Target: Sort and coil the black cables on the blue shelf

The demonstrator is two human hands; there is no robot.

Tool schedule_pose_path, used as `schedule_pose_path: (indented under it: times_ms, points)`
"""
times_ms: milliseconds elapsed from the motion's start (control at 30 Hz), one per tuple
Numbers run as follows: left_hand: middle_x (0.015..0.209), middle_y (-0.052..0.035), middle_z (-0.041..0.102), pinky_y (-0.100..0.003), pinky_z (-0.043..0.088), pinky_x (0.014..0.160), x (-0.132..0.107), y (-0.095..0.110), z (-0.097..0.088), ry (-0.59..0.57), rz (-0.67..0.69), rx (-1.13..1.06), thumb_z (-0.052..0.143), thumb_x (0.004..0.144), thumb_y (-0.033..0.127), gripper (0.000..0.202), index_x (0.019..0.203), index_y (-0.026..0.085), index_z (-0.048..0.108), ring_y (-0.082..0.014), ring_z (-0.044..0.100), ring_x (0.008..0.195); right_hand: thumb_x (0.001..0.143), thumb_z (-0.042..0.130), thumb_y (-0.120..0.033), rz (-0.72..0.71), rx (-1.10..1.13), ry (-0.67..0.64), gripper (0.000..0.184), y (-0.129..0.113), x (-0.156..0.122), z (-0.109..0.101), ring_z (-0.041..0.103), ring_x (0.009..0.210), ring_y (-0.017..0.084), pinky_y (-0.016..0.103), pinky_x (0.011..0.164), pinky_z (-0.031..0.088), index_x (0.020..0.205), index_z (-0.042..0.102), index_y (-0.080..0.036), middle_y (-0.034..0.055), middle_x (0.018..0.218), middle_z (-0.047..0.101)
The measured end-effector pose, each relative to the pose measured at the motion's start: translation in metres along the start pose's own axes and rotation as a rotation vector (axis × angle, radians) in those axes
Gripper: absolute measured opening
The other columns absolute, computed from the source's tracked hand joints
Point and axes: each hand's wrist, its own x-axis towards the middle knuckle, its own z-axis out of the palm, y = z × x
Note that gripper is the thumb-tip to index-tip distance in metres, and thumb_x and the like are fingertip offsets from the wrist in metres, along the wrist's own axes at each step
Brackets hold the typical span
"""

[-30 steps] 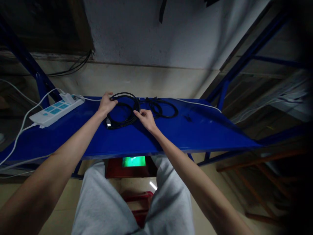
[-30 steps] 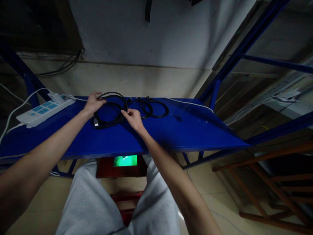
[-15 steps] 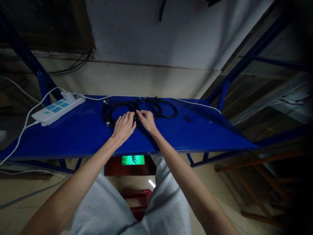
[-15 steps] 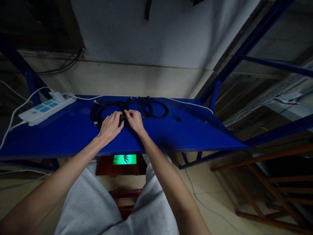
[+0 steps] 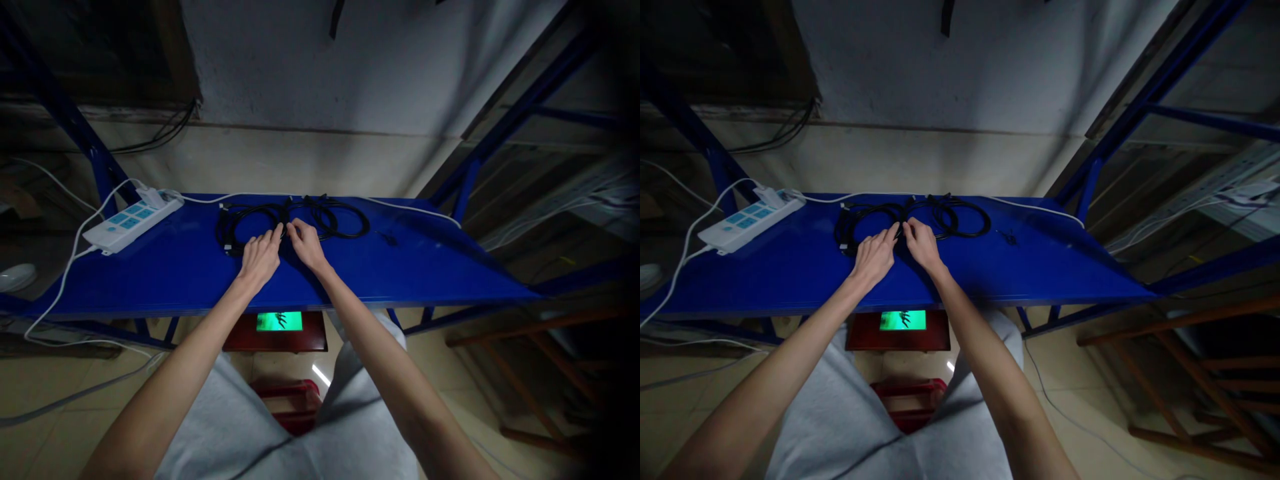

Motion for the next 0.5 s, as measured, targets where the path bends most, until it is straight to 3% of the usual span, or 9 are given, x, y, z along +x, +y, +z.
schedule_pose_path:
  times_ms: [233, 400, 500]
  points:
    - [0.125, -0.0151, 0.067, -0.037, 0.045, 0.097, -0.0012, 0.0032, -0.007, -0.014, -0.044, -0.014, 0.034, 0.102, 0.02, 0.055, 0.157, 0.021, 0.031, -0.0255, 0.068, 0.104, 0.099, 0.043, -0.042, -0.052, 0.047, -0.007, 0.029, -0.0014, 0.0006, 0.0003, 0.045, 0.065, 0.015, 0.028, 0.064, 0.032, 0.079, 0.049, -0.021, -0.0009, 0.07, 0.051]
    - [0.124, -0.0153, 0.068, -0.039, 0.044, 0.1, -0.0003, 0.0042, -0.0059, -0.053, -0.054, -0.004, 0.038, 0.097, 0.015, 0.056, 0.153, 0.021, 0.036, -0.0262, 0.068, 0.106, 0.09, 0.05, -0.029, -0.083, 0.056, -0.003, 0.024, -0.0001, 0.0017, 0.0026, 0.045, 0.069, 0.014, 0.027, 0.066, 0.034, 0.069, 0.041, -0.021, -0.0003, 0.074, 0.05]
    - [0.122, -0.0161, 0.069, -0.039, 0.044, 0.099, 0.0009, 0.0038, -0.0044, -0.072, -0.049, 0.002, 0.039, 0.096, 0.013, 0.056, 0.151, 0.019, 0.038, -0.0266, 0.068, 0.106, 0.09, 0.05, -0.03, -0.052, 0.046, -0.025, 0.026, 0.0011, 0.0015, 0.0035, 0.043, 0.066, 0.014, 0.027, 0.063, 0.032, 0.067, 0.042, -0.021, -0.0014, 0.069, 0.048]
